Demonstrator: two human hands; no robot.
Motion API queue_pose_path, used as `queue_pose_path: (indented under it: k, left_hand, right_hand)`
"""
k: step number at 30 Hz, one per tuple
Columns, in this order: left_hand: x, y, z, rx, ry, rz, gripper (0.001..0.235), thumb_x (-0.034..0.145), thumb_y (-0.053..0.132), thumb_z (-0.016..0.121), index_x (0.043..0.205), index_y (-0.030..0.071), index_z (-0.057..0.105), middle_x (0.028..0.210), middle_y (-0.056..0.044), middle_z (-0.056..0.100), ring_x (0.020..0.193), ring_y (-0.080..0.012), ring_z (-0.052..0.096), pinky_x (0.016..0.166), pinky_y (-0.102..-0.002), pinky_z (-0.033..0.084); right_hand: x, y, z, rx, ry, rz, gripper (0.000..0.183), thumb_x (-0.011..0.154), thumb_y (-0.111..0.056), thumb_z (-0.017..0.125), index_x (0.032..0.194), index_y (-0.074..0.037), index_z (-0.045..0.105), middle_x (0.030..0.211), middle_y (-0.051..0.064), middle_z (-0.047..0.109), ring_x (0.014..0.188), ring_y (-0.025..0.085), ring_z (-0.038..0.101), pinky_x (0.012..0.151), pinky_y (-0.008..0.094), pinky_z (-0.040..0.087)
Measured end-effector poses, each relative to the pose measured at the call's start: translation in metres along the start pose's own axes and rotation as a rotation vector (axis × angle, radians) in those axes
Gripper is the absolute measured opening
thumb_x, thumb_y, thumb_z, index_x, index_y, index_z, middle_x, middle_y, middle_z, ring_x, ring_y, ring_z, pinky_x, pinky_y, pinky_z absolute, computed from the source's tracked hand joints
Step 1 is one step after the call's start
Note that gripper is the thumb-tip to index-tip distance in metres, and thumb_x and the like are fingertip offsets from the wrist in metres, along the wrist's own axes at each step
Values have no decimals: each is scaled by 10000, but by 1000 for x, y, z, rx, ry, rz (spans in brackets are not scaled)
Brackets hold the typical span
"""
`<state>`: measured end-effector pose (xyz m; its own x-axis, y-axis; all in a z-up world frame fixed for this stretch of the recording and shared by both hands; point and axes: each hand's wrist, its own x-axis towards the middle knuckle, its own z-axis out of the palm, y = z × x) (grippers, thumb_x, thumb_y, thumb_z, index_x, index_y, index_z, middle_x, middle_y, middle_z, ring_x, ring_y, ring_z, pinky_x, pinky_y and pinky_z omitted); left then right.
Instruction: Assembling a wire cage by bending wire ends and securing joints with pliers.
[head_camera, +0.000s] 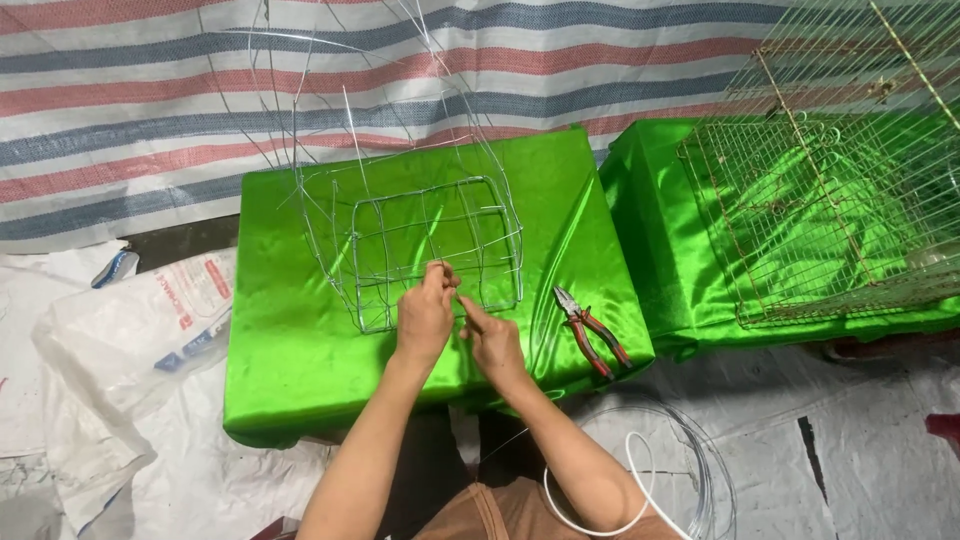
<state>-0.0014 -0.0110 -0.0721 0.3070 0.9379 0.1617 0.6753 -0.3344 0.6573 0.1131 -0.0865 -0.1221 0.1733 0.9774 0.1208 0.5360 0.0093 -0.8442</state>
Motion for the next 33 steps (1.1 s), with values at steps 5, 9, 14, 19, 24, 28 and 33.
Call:
queue_pose_path:
  k: [5,9,14,19,24,28,33]
  left_hand:
    - [-2,-20,18,17,1,28,187,921,-7,667,1093,61,636,932,-131,789,825,-334,768,750,-456,608]
    - [-4,-31,26,33,21,70,204,915,32,667,1104,78,607,925,-103,794,821,-340,766,728,-488,601]
    - [-8,-40,31,66,34,95,130,937,63,654,1052,115,623,876,-86,793,778,-314,770,708,-450,611]
    - [-10,-67,54,169,153,252,77,985,100,572,991,175,588,750,-45,738,700,-258,745,653,-401,607]
    - [-9,-96,82,236,273,431,133,1023,129,503,921,203,546,751,27,676,710,-182,716,636,-337,606]
    - [-9,-84,75,317,412,563,173,1026,107,535,874,189,552,883,49,714,837,-151,725,762,-281,617]
    - [-30,-51,47,170,498,632,239,1011,-6,531,1178,97,669,1298,-77,682,1255,-294,622,1065,-401,539]
  right_hand:
    - [-9,-7,-8,0,-73,57,494,946,88,595,1414,-70,621,710,97,772,645,196,727,711,352,608]
    - [-13,-13,-10,78,-111,137,411,1004,18,574,1405,-59,629,681,101,755,616,188,693,719,359,596]
    - [-15,-31,-26,72,-172,167,352,1013,-107,613,1362,-95,662,604,54,734,593,176,711,684,345,569]
    - [-6,-31,-42,93,-258,171,296,970,-179,669,1250,-115,739,507,68,682,552,182,704,675,326,565]
    - [18,-35,-60,209,-335,255,283,963,-146,622,1181,-25,756,446,61,617,460,164,620,552,296,517]
    - [27,-49,-65,279,-341,287,269,986,-92,602,1180,33,740,453,67,629,412,158,591,533,268,499]
    - [22,-69,-72,-94,-401,152,303,995,-91,582,1248,-42,740,971,196,790,920,328,780,826,402,612]
